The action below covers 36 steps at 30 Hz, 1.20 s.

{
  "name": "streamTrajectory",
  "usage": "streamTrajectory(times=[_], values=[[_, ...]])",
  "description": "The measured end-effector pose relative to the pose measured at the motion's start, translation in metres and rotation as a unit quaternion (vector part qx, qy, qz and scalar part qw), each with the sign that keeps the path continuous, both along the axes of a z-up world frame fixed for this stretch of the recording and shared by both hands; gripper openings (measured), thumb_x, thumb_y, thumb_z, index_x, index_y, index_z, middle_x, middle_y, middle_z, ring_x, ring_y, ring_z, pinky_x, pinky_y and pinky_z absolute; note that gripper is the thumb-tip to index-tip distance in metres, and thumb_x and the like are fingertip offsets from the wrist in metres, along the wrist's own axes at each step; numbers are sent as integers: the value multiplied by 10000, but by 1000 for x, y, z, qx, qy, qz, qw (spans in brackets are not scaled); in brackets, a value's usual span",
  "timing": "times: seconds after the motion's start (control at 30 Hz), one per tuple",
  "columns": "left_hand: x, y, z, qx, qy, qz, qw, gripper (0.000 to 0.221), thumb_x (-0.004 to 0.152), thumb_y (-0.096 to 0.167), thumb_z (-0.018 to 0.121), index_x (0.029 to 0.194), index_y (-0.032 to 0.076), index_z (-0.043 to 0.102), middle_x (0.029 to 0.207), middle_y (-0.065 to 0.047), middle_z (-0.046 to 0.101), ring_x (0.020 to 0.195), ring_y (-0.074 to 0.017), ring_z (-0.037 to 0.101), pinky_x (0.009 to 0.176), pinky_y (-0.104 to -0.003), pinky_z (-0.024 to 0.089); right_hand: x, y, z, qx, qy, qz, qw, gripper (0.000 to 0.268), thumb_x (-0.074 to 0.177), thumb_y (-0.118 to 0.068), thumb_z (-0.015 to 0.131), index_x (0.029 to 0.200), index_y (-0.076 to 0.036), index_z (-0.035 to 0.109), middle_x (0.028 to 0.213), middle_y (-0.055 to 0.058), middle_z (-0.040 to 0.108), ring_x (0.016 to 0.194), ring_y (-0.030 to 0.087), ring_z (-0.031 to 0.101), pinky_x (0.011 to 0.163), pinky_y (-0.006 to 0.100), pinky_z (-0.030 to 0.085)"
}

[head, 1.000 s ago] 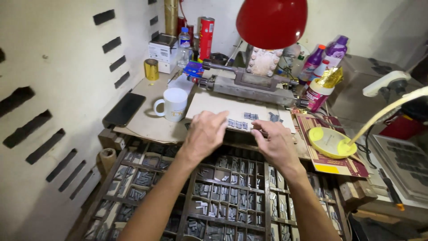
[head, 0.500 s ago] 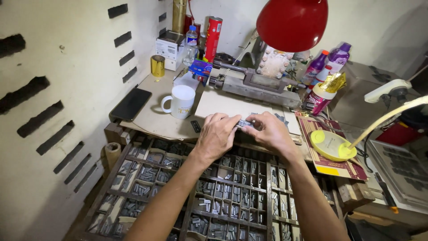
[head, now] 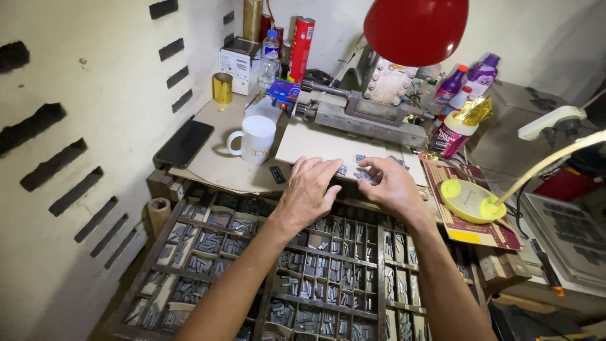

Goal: Manually selecting metal type characters from a type case and arranging them on a board for letterpress printing.

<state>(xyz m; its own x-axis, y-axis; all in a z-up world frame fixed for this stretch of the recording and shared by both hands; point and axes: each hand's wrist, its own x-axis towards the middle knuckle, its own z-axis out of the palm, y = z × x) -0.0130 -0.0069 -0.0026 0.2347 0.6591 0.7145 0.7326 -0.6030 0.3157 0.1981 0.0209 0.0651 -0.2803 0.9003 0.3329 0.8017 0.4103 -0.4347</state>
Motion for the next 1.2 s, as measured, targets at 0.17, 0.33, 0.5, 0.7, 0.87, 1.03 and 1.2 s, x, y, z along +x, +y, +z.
streamTrajectory(times=[0.17, 0.33, 0.5, 0.7, 0.87, 1.03, 1.2], values=[[18, -9, 8, 28, 18, 38, 999, 549, 907, 271, 723, 1409, 91, 594, 1368, -169, 614, 1345, -417, 510, 1141, -641, 348, 7, 13, -23, 9, 57, -23, 998, 515, 720, -319, 857, 1209, -262, 706, 878, 16, 685, 817, 187, 704, 786, 362, 576], [40, -15, 1, 257, 89, 96, 957, 246, 983, 204, 641, 1219, 147, 680, 884, -9, 601, 822, -201, 600, 750, -348, 501, -8, -36, -5, 9, 110, -4, 994, 485, 784, -324, 805, 1231, -207, 656, 865, 2, 695, 784, 128, 681, 744, 318, 571], [38, -79, -36, 223, 112, 35, 968, 210, 907, 110, 675, 1112, 82, 715, 783, -39, 630, 668, -208, 611, 634, -342, 500, 2, -96, -52, -126, 268, 52, 954, 636, 705, -73, 871, 1296, -83, 635, 902, 69, 751, 772, 114, 697, 710, 250, 584], [28, -163, -113, -53, -102, -145, 983, 219, 950, 47, 714, 1160, 96, 676, 964, -64, 763, 744, -242, 723, 657, -375, 536, 17, -184, -139, -350, 450, -18, 821, 436, 802, 61, 789, 1225, 26, 691, 984, 147, 758, 878, 240, 734, 801, 332, 617], [43, -219, -142, -220, -314, -157, 910, 196, 961, 130, 712, 1120, 33, 773, 1123, -95, 786, 1021, -181, 781, 891, -295, 641, 21, -248, -203, -261, 456, -47, 849, 259, 870, -24, 761, 1125, 20, 768, 1016, 112, 815, 904, 160, 728, 785, 306, 601], [46, -236, -149, -255, -282, -169, 909, 286, 997, 259, 662, 1196, 68, 738, 1183, -123, 755, 1027, -247, 791, 855, -310, 671, 20, -273, -195, -201, 468, 18, 860, 220, 881, 27, 725, 1099, 43, 750, 1046, 148, 765, 917, 212, 754, 836, 300, 677], [48, -247, -149, -303, -296, -179, 888, 269, 982, 200, 686, 1231, 107, 725, 1175, -115, 758, 987, -193, 795, 834, -268, 660, 24, -282, -194, -190, 443, 17, 876, 218, 874, 19, 735, 1091, 34, 745, 1031, 137, 759, 915, 201, 756, 856, 304, 679]])
